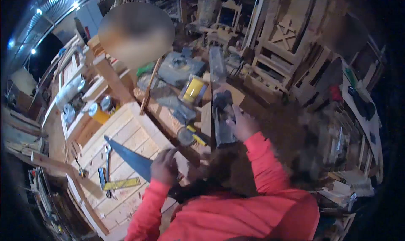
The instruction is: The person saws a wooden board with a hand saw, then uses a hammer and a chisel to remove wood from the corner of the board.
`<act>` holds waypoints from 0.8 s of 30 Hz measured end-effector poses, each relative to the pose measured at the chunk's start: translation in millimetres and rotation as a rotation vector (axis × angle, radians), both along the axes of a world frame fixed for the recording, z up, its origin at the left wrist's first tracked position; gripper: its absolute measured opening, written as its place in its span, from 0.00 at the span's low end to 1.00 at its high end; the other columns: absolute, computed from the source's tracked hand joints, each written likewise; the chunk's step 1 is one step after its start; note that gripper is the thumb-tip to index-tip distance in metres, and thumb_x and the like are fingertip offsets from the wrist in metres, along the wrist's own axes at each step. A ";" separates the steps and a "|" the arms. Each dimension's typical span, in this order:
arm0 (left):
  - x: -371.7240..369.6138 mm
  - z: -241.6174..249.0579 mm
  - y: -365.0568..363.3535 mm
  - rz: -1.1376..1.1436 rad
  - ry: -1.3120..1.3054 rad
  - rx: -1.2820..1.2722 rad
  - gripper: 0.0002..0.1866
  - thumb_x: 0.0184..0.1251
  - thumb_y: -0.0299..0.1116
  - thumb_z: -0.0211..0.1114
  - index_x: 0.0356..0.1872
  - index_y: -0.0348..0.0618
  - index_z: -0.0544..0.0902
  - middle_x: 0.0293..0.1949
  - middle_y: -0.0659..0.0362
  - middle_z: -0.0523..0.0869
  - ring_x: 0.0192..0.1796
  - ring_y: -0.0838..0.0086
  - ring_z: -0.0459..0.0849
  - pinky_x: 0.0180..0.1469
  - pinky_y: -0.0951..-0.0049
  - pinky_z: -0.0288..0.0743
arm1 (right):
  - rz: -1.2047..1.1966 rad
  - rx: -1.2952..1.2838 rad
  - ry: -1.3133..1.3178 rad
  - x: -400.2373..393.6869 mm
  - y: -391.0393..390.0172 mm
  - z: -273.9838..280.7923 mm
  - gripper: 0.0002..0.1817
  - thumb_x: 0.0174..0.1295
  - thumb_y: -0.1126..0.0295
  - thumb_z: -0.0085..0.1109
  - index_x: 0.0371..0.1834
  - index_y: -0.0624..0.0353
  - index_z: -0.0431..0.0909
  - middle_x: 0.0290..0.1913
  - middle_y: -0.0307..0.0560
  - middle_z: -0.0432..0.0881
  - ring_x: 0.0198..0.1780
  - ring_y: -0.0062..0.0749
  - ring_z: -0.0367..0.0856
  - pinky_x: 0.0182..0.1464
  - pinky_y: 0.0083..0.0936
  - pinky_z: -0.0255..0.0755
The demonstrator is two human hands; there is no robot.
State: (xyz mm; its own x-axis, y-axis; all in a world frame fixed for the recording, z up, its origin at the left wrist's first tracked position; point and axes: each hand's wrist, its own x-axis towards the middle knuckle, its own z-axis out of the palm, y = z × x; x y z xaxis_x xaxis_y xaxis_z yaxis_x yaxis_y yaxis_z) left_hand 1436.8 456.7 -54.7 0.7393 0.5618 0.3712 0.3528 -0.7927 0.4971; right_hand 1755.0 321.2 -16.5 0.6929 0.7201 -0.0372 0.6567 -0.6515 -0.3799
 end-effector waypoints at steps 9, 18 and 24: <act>137.0 -85.1 95.3 -0.558 0.547 0.394 0.18 0.66 0.32 0.61 0.57 0.50 0.83 0.54 0.50 0.87 0.59 0.49 0.84 0.61 0.50 0.78 | -0.314 0.313 0.159 -68.2 -99.3 33.2 0.23 0.67 0.57 0.65 0.61 0.56 0.77 0.48 0.66 0.87 0.51 0.63 0.86 0.52 0.52 0.79; 122.4 -92.5 195.5 -0.551 -0.259 -0.468 0.26 0.75 0.35 0.64 0.70 0.38 0.74 0.63 0.55 0.82 0.64 0.63 0.80 0.65 0.60 0.76 | -0.593 0.487 0.039 -248.1 -228.4 -53.0 0.22 0.65 0.54 0.65 0.50 0.63 0.81 0.34 0.60 0.86 0.38 0.62 0.85 0.40 0.52 0.78; 33.4 19.9 123.2 -0.565 -0.624 -0.530 0.24 0.75 0.26 0.64 0.69 0.33 0.72 0.62 0.46 0.80 0.58 0.60 0.83 0.65 0.63 0.79 | -0.774 0.548 0.017 -445.9 -280.5 -75.6 0.16 0.61 0.60 0.68 0.46 0.56 0.80 0.36 0.59 0.85 0.40 0.64 0.85 0.40 0.53 0.77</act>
State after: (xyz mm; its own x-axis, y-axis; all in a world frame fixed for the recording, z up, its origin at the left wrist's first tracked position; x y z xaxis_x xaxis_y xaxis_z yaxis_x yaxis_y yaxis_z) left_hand 1470.2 579.9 -34.7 0.7074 0.3932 0.5873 -0.4531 -0.3855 0.8038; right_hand 1309.1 40.7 -92.1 0.9877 -0.0185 0.1551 0.1086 -0.6318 -0.7675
